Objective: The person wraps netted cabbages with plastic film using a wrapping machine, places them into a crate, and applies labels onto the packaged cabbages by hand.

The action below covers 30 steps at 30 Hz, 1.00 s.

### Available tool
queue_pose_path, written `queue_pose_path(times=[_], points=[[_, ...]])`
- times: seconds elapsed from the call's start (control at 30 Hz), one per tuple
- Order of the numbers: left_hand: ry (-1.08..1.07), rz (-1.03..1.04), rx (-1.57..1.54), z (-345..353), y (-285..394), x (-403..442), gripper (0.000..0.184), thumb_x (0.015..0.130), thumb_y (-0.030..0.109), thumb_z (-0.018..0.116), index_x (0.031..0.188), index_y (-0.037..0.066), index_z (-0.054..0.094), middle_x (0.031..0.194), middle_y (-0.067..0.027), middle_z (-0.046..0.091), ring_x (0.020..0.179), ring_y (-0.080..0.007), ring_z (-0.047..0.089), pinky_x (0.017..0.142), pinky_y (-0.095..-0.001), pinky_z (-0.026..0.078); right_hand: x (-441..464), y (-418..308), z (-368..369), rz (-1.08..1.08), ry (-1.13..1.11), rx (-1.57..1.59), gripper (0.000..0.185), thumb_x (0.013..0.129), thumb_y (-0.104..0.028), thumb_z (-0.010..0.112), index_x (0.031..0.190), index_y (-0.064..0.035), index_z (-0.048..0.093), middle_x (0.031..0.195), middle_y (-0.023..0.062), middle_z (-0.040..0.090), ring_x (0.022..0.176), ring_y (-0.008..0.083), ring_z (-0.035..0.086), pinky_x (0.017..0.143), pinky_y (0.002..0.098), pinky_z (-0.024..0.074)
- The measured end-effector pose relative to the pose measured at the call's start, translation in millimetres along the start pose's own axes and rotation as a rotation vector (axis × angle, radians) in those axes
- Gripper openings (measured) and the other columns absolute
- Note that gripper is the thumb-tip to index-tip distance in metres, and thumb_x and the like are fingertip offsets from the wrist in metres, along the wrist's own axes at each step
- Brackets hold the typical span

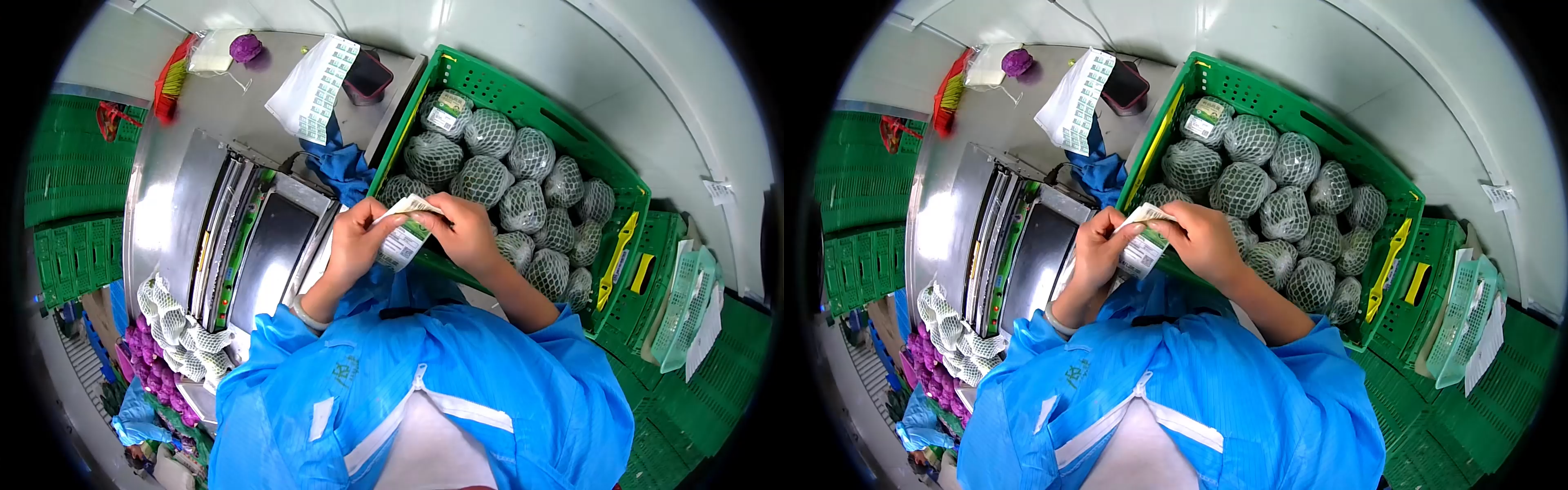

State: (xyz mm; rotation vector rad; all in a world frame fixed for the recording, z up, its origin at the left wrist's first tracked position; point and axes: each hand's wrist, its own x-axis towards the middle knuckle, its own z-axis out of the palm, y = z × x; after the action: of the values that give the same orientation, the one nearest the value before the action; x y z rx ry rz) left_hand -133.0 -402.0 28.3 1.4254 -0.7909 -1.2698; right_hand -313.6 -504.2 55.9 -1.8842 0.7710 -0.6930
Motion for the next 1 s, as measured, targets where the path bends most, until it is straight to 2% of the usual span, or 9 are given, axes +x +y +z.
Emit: queue_pose_path(times=[0.13,0.23,0.27,0.43,0.57,0.7,0.77,0.83,1.0], points=[[0.104,0.086,-0.192,-0.1,-15.9,-7.6,0.033,0.087,0.003,0.073,0.062,0.005,0.051,0.083,-0.0072,0.064,0.072,-0.0081,0.056,0.061,-0.0248,0.043,-7.6,10.5,3.1,-0.114,0.083,-0.010,0.013,0.087,-0.012,0.070,0.092,-0.0004,0.068,0.077,0.0134,0.067,0.067,0.0251,0.066,0.061,0.0341,0.0505],[0.281,-0.056,-0.392,-5.7,12.3,-15.5,0.038,0.082,-0.003,0.075,0.059,0.008,0.046,0.085,-0.0080,0.065,0.073,-0.0101,0.060,0.064,-0.0260,0.048,24.3,41.2,-31.5,0.329,0.321,0.334,0.016,0.088,-0.014,0.071,0.096,0.0000,0.069,0.080,0.0062,0.070,0.068,0.0096,0.062,0.065,0.0268,0.0505],[0.235,-0.072,-0.398,-20.3,6.0,-17.5,0.037,0.081,-0.005,0.074,0.060,0.008,0.046,0.084,-0.0070,0.065,0.071,-0.0100,0.059,0.063,-0.0260,0.049,43.6,56.9,-44.9,0.258,0.376,0.231,0.020,0.088,-0.017,0.073,0.099,-0.0006,0.068,0.081,0.0061,0.069,0.070,0.0080,0.060,0.066,0.0253,0.0490],[0.075,0.243,-0.233,-25.7,-8.3,-11.6,0.040,0.072,-0.014,0.068,0.102,0.008,0.052,0.080,-0.0018,0.055,0.078,-0.0114,0.057,0.070,-0.0238,0.048,67.0,170.3,-5.5,0.188,-0.015,-0.564,0.053,0.071,-0.032,0.084,0.112,-0.0053,0.063,0.097,0.0137,0.069,0.086,0.0322,0.066,0.077,0.0426,0.0530],[0.046,0.331,0.265,-31.8,6.8,-18.4,0.037,0.079,-0.011,0.064,0.113,0.004,0.064,0.091,-0.0014,0.061,0.087,-0.0110,0.059,0.078,-0.0237,0.049,61.5,154.4,-1.8,-0.232,0.209,-0.853,0.055,0.071,-0.033,0.082,0.116,-0.0067,0.062,0.106,0.0125,0.066,0.094,0.0346,0.064,0.082,0.0466,0.0519],[0.063,0.172,-0.043,-23.7,-1.0,-18.2,0.027,0.085,-0.009,0.061,0.109,0.001,0.065,0.102,-0.0035,0.065,0.090,-0.0109,0.062,0.080,-0.0240,0.050,46.9,123.2,9.3,-0.253,-0.013,-0.435,0.039,0.080,-0.031,0.077,0.105,-0.0031,0.068,0.095,0.0124,0.068,0.088,0.0342,0.064,0.080,0.0436,0.0526],[0.079,0.177,0.015,-17.7,3.3,-22.8,0.022,0.087,-0.008,0.060,0.107,0.000,0.066,0.103,-0.0044,0.066,0.090,-0.0114,0.064,0.081,-0.0249,0.052,30.8,44.7,15.8,0.093,-0.235,0.194,0.034,0.083,-0.030,0.075,0.102,-0.0027,0.069,0.090,0.0152,0.068,0.083,0.0333,0.066,0.075,0.0409,0.0529],[0.088,0.125,0.190,-14.0,3.3,-26.0,0.009,0.088,-0.005,0.060,0.094,0.000,0.065,0.091,-0.0040,0.066,0.083,-0.0091,0.062,0.073,-0.0237,0.050,3.8,14.9,24.3,-0.004,-0.437,0.174,0.030,0.084,-0.027,0.073,0.102,-0.0028,0.068,0.085,0.0154,0.068,0.077,0.0302,0.067,0.070,0.0375,0.0524],[0.112,0.145,0.596,-36.8,-13.5,-42.7,0.014,0.085,0.001,0.069,0.076,-0.001,0.059,0.080,-0.0095,0.066,0.075,-0.0096,0.060,0.061,-0.0256,0.045,-11.5,9.8,-2.2,0.016,-0.165,0.022,0.017,0.088,-0.015,0.069,0.099,-0.0019,0.066,0.085,0.0119,0.070,0.073,0.0202,0.069,0.067,0.0317,0.0525]])
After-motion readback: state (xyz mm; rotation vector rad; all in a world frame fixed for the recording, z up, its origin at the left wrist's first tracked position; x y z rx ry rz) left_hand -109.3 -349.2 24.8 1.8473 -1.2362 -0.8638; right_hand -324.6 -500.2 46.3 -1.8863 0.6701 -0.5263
